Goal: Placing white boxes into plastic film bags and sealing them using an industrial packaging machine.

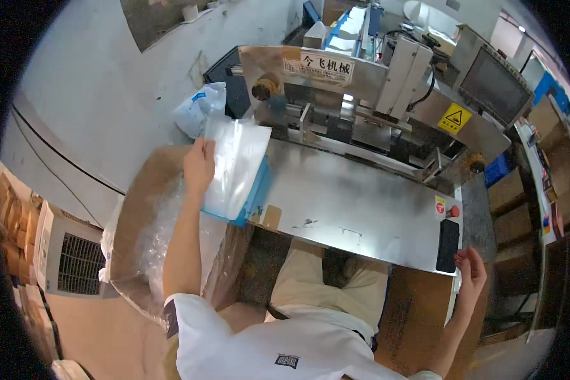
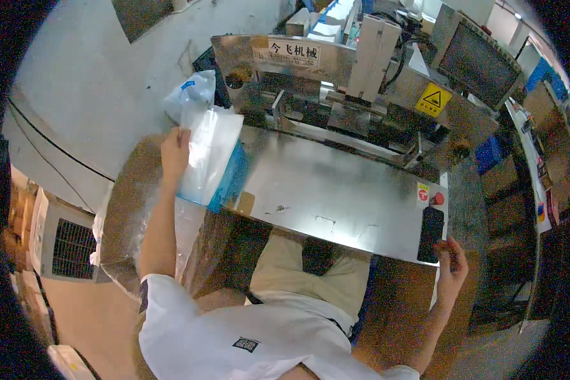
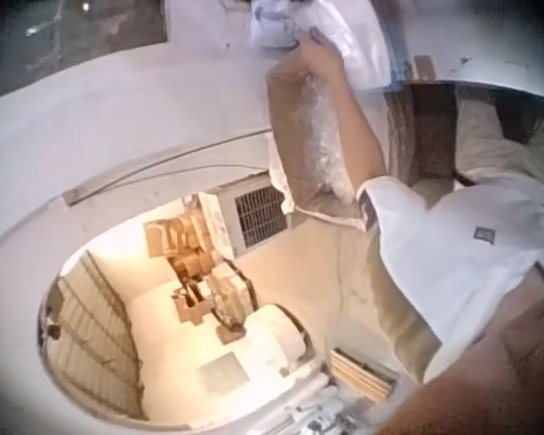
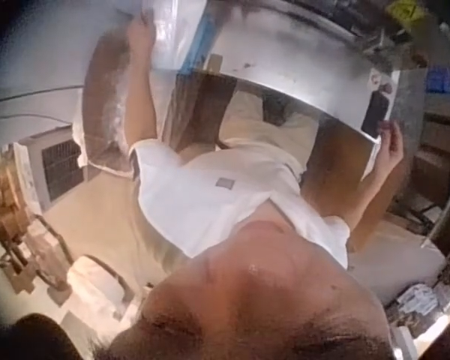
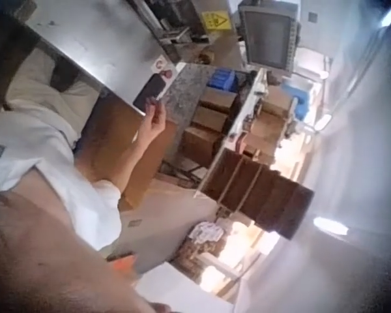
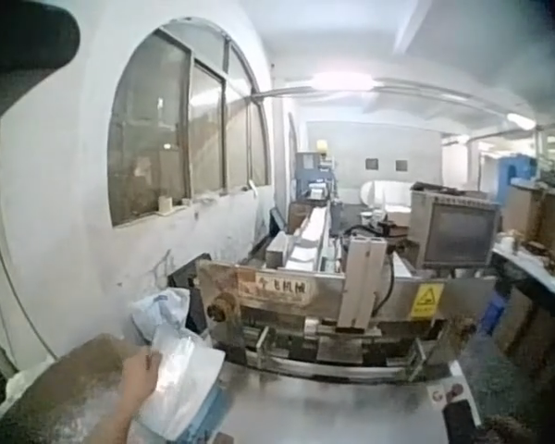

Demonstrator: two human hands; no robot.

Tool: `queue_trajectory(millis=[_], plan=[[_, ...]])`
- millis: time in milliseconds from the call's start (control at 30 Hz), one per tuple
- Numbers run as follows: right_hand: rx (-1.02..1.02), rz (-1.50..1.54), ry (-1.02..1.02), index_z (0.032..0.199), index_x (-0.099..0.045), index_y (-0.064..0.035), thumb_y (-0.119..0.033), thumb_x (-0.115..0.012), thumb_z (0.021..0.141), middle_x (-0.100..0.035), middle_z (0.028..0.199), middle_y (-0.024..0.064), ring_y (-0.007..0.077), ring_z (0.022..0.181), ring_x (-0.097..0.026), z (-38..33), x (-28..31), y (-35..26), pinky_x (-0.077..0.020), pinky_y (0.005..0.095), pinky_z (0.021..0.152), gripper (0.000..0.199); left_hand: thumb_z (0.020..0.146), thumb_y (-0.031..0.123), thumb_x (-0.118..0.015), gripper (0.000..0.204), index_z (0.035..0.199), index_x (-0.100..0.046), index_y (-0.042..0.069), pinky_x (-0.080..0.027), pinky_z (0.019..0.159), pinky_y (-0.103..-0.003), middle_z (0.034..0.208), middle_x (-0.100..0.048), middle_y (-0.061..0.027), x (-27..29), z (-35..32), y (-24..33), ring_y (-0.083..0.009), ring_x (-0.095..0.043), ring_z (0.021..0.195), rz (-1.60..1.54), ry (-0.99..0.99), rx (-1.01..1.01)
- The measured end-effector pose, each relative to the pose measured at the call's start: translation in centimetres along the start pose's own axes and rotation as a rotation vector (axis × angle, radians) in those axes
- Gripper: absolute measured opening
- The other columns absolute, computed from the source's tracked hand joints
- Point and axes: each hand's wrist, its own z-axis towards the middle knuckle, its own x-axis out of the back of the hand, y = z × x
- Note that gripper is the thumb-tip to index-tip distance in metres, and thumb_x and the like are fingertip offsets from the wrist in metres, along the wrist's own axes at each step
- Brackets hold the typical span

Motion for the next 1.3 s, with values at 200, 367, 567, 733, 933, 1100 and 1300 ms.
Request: queue_trajectory(millis=[200, 367, 567, 733, 933, 1100, 1300], plan=[[-0.027, 0.041, -0.062, 0.137, -0.054, 0.0008, -0.009, -0.060, 0.099, -0.068, 0.117, 0.0124, 0.0176, 0.104, -0.065, 0.7, -2.4, -0.4, -0.0527, 0.0306, 0.091, 0.040, 0.098, 0.027, -0.056, 0.028, 0.103, -0.068, 0.002, -0.051, 0.075, -0.047, 0.090, -0.069, -0.0216, 0.8, 0.1, 0.9, -0.0426, -0.066, 0.082, 0.078, 0.171, -0.196], [-0.049, 0.053, -0.133, 0.135, -0.053, 0.0033, -0.005, -0.061, 0.096, -0.064, 0.123, 0.0148, 0.0222, 0.112, -0.063, 0.8, -4.8, -2.4, -0.0490, 0.0337, 0.099, 0.041, 0.098, 0.020, -0.059, 0.023, 0.109, -0.069, 0.002, -0.053, 0.078, -0.037, 0.094, -0.072, -0.0162, 2.4, 0.3, 4.4, -0.0267, -0.070, 0.084, -0.176, 0.188, -0.042], [0.163, -0.062, -0.214, 0.137, -0.054, 0.0002, -0.005, -0.071, 0.086, -0.061, 0.133, 0.0132, 0.0238, 0.122, -0.059, 2.5, -10.2, -6.7, -0.0489, 0.0370, 0.101, 0.053, 0.101, 0.017, -0.055, 0.024, 0.105, -0.068, -0.004, -0.053, 0.078, -0.029, 0.095, -0.072, -0.0078, 2.0, -4.5, 14.2, -0.0146, -0.068, 0.088, -0.654, -0.429, -0.153], [0.268, 0.136, -0.417, 0.126, -0.059, -0.0012, -0.010, -0.079, 0.079, -0.064, 0.125, 0.0095, 0.0214, 0.121, -0.058, 3.9, -18.4, -12.8, -0.0468, 0.0374, 0.103, 0.053, 0.103, 0.017, -0.053, 0.024, 0.111, -0.065, -0.003, -0.053, 0.085, -0.030, 0.099, -0.071, -0.0078, -0.4, -12.7, 21.6, -0.0146, -0.066, 0.090, -0.939, -1.075, -0.100], [0.149, -0.261, -0.539, 0.086, -0.069, -0.0023, -0.016, -0.070, 0.092, -0.067, 0.072, 0.0087, 0.0133, 0.064, -0.063, 2.9, -17.1, -10.4, -0.0479, 0.0311, 0.057, 0.015, 0.094, 0.007, -0.065, 0.043, 0.134, -0.052, 0.001, -0.051, 0.092, -0.033, 0.115, -0.067, -0.0097, -4.8, -18.8, 24.3, -0.0156, -0.064, 0.101, -0.920, -0.735, -0.205], [0.313, -0.340, -0.539, 0.086, -0.070, -0.0037, -0.022, -0.067, 0.092, -0.066, 0.073, 0.0144, 0.0245, 0.066, -0.065, 2.9, -17.1, -8.2, -0.0500, 0.0360, 0.062, 0.019, 0.092, 0.004, -0.068, 0.052, 0.139, -0.047, 0.003, -0.052, 0.089, -0.028, 0.117, -0.066, -0.0114, -7.1, -19.9, 24.2, -0.0164, -0.065, 0.102, -1.019, -0.820, 0.061], [0.199, -0.099, -0.400, 0.091, -0.069, -0.0017, -0.015, -0.071, 0.088, -0.069, 0.084, 0.0115, 0.0209, 0.076, -0.067, 3.4, -15.3, -7.5, -0.0528, 0.0338, 0.069, 0.014, 0.100, 0.012, -0.059, 0.029, 0.124, -0.058, -0.004, -0.055, 0.081, -0.028, 0.101, -0.071, -0.0135, -7.9, -19.1, 23.5, -0.0159, -0.068, 0.090, -1.202, -0.986, 0.262]])
